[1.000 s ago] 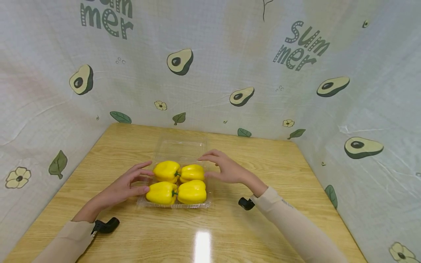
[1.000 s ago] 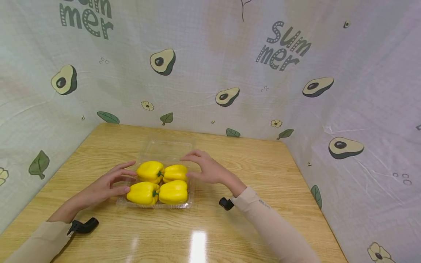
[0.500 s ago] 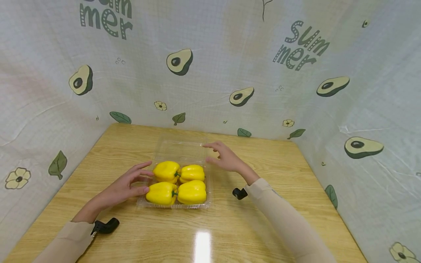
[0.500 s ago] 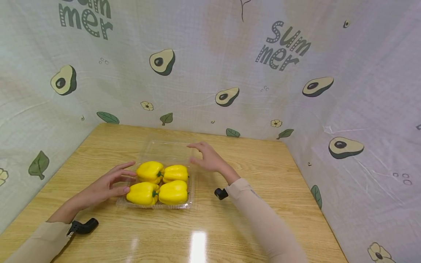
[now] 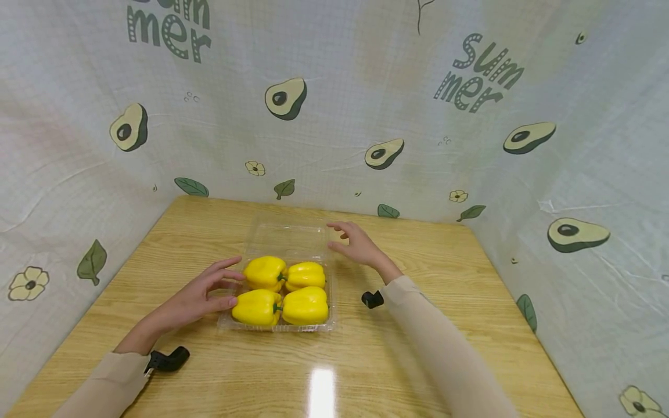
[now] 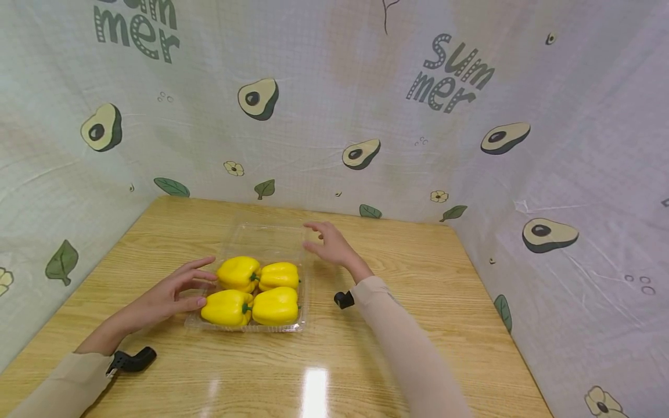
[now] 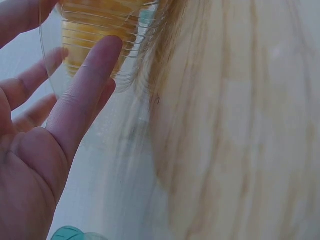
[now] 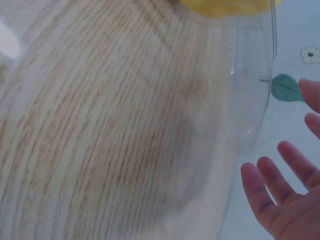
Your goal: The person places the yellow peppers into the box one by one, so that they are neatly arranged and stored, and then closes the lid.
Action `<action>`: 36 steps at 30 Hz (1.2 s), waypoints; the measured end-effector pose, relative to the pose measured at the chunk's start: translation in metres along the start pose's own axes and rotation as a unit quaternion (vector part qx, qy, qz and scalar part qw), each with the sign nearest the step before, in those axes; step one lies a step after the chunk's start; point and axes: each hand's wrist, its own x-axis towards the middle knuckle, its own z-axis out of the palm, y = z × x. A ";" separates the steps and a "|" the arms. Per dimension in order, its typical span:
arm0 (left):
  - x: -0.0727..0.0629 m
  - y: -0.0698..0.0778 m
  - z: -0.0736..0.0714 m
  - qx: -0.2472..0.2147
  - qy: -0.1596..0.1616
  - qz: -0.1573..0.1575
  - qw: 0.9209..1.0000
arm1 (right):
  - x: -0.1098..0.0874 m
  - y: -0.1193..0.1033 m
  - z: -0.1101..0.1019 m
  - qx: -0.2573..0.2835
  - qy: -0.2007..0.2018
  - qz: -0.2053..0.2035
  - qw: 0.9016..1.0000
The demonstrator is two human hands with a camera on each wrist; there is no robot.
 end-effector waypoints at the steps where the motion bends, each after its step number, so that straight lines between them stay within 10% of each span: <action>1: 0.000 0.000 0.000 0.001 0.001 -0.001 1.000 | 0.001 0.001 0.001 0.000 0.001 0.007 1.000; 36: 0.001 0.000 0.000 0.014 0.005 0.003 1.000 | 0.010 0.014 0.020 0.123 -0.011 0.090 0.988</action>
